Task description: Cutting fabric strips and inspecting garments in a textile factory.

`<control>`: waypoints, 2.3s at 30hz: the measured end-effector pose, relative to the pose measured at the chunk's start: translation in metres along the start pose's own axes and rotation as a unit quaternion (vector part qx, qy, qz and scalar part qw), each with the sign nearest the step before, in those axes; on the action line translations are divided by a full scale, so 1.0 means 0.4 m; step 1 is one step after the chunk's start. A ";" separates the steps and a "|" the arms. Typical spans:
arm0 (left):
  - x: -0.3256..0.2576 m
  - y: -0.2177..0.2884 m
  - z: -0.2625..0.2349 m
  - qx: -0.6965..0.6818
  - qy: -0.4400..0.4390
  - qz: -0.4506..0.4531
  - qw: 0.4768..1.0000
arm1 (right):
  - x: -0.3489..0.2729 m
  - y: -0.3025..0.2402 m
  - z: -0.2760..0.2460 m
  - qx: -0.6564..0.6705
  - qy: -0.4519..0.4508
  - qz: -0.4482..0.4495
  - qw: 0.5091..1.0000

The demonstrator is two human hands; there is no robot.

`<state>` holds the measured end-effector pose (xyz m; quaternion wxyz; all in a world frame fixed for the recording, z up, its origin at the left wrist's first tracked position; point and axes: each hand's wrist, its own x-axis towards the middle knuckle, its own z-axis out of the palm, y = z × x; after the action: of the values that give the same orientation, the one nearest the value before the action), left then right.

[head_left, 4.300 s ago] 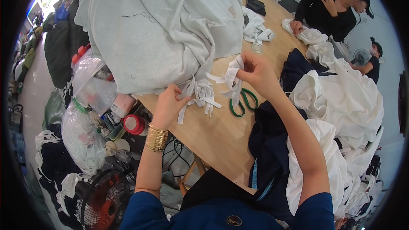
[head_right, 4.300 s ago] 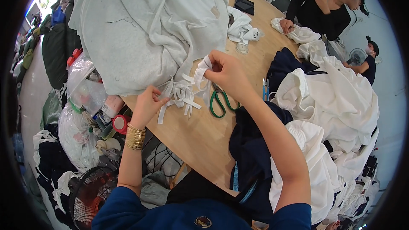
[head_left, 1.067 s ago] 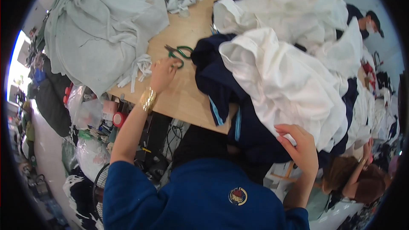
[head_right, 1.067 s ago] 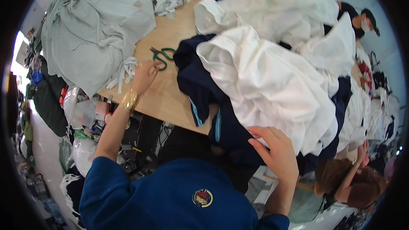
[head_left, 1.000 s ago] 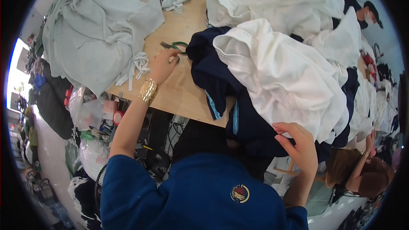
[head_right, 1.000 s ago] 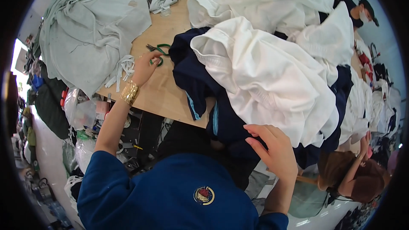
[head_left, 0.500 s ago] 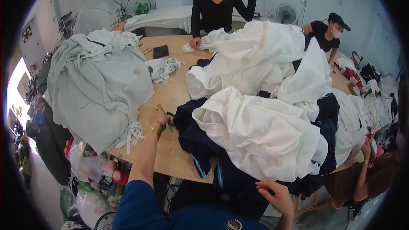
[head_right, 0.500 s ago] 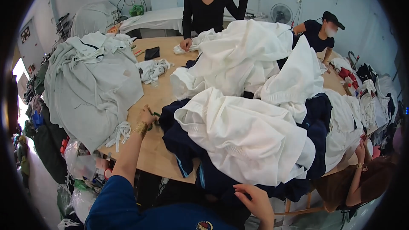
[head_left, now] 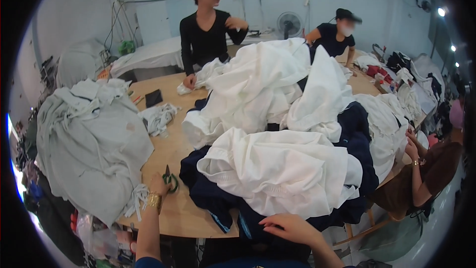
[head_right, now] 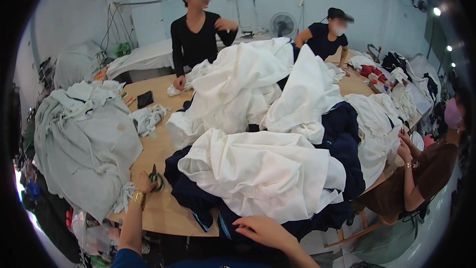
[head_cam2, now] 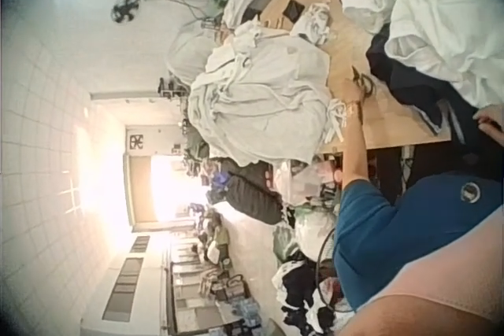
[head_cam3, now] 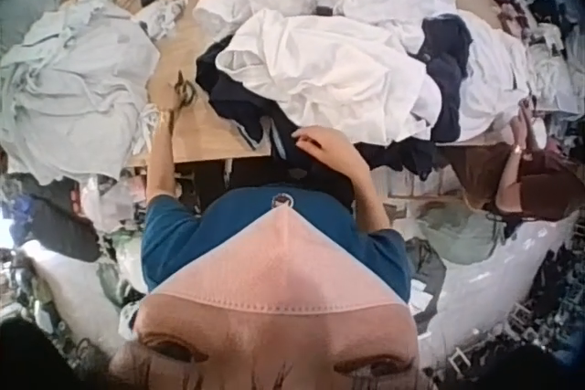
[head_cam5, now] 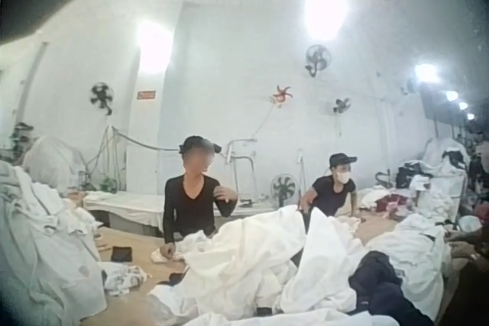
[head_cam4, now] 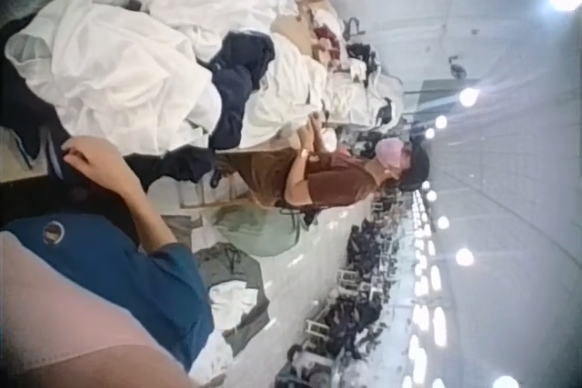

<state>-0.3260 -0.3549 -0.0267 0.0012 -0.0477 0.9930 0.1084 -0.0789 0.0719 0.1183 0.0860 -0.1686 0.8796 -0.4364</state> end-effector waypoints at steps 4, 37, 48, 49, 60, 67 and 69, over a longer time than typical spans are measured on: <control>-0.013 -0.012 0.000 0.002 0.046 0.036 0.998 | 0.019 0.000 0.025 0.002 -0.049 -0.026 0.998; -0.717 -0.109 -0.084 -0.873 0.257 -0.178 0.374 | 0.195 -0.121 0.305 0.017 -0.279 -0.036 0.959; -0.807 -0.732 0.305 -0.842 0.381 -0.382 0.034 | 0.241 -0.153 0.393 -0.117 -0.383 -0.122 0.908; -0.811 -0.775 0.324 -0.810 0.426 -0.390 0.100 | 0.241 -0.152 0.394 -0.125 -0.396 -0.111 0.903; -0.803 -1.081 0.416 -0.746 0.475 -0.456 0.106 | 0.235 -0.132 0.419 -0.142 -0.415 -0.054 0.897; -0.794 -1.131 0.430 -0.607 0.508 -0.460 0.403 | 0.241 -0.133 0.408 -0.132 -0.403 -0.060 0.904; -0.722 -1.023 0.466 -0.731 0.434 -0.480 0.216 | 0.235 -0.110 0.405 -0.157 -0.392 -0.052 0.905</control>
<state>-0.0011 -0.6852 -0.2929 -0.4135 -0.5346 0.1127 0.7284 -0.1081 -0.1073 0.0550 0.3736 -0.3828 0.8222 -0.1948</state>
